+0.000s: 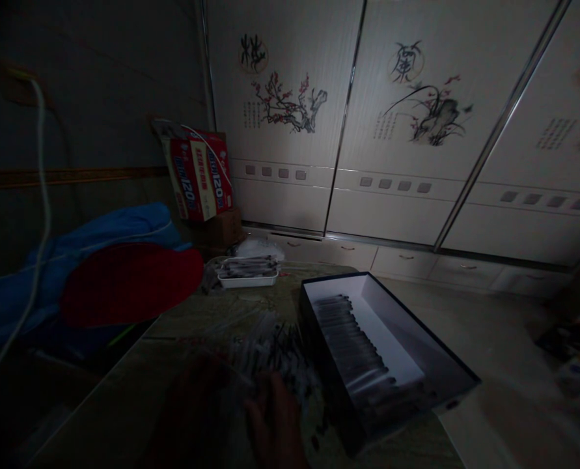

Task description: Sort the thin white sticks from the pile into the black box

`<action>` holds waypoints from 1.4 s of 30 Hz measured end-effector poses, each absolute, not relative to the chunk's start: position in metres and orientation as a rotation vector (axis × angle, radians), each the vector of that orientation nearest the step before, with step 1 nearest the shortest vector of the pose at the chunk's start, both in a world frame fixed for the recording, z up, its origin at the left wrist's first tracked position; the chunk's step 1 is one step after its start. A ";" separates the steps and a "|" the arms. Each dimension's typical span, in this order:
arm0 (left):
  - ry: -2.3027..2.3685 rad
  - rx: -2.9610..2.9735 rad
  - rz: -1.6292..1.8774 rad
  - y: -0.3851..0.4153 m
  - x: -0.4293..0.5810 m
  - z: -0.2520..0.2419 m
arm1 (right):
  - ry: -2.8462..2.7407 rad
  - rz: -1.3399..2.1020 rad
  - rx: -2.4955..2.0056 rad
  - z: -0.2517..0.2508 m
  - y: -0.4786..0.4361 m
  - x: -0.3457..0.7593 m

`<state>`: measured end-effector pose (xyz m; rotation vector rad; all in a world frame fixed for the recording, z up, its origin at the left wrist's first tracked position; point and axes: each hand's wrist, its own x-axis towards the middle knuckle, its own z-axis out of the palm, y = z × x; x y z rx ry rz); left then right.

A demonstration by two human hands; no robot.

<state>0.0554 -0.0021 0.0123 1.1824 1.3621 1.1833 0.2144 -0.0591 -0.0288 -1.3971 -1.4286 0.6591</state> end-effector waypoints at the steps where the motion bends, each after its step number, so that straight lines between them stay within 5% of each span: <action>1: 1.371 1.173 1.183 -0.003 0.056 0.013 | -1.416 0.648 -1.396 -0.031 -0.058 0.214; 16: 1.392 1.159 1.178 -0.004 0.058 0.018 | -1.342 0.450 -1.421 -0.057 -0.058 0.217; 42: 1.398 1.174 1.162 -0.006 0.055 0.017 | -1.384 0.658 -1.377 -0.038 -0.058 0.214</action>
